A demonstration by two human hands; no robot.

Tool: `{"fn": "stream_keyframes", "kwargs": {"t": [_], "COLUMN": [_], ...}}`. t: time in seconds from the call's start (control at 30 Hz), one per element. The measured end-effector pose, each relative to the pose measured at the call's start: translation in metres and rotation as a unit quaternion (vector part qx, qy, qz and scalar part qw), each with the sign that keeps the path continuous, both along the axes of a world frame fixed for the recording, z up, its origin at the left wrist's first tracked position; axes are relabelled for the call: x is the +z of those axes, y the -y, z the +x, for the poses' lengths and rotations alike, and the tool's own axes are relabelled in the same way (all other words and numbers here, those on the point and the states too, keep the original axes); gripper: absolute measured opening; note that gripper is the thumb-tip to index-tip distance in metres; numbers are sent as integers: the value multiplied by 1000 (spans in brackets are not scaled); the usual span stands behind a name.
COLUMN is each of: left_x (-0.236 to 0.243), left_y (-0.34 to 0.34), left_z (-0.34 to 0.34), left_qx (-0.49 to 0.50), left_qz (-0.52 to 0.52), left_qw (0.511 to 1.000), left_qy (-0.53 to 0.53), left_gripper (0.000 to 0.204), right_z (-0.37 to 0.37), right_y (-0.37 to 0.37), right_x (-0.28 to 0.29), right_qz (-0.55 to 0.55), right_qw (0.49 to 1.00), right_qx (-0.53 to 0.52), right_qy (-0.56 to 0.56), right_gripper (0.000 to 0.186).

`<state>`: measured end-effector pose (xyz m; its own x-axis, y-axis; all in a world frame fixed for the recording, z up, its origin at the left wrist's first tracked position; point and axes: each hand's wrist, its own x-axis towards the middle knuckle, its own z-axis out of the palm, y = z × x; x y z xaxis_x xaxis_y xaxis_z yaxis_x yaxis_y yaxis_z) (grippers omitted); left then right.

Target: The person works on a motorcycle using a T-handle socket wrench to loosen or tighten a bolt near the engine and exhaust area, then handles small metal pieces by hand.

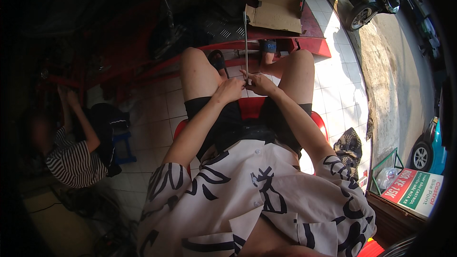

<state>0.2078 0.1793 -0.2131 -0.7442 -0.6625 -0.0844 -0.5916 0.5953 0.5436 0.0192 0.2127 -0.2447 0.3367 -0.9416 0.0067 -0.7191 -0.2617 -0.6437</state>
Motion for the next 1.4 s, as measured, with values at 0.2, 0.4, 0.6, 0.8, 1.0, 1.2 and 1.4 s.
{"fn": "stream_keyframes", "kwargs": {"t": [0.2, 0.4, 0.6, 0.8, 1.0, 1.2, 1.4], "left_x": [4, 5, 5, -2, 3, 6, 7], "left_y": [-2, -2, 1, 1, 2, 1, 1], "left_z": [2, 0, -1, 0, -2, -2, -2], "left_qx": [16, 17, 20, 20, 43, 19, 18], "left_qz": [-17, -22, -27, -33, -48, -54, -62], "left_qw": [1000, 1000, 999, 999, 997, 998, 997], "left_qy": [-2, -5, -1, -26, -38, -30, -42], "left_gripper": [15, 16, 17, 17, 18, 18, 16], "right_z": [8, 7, 7, 7, 10, 10, 9], "right_y": [-4, -5, -6, -5, -8, -9, -8], "right_x": [19, 23, 29, 26, 41, 39, 33], "right_qz": [12, -10, -39, -40, -69, -65, -87], "right_qw": [999, 998, 998, 997, 995, 995, 994], "right_qx": [-23, -26, -36, -35, -50, -45, -38], "right_qy": [-25, -51, -45, -50, -46, -66, -60], "right_gripper": [75, 74, 73, 70, 66, 64, 62]}}
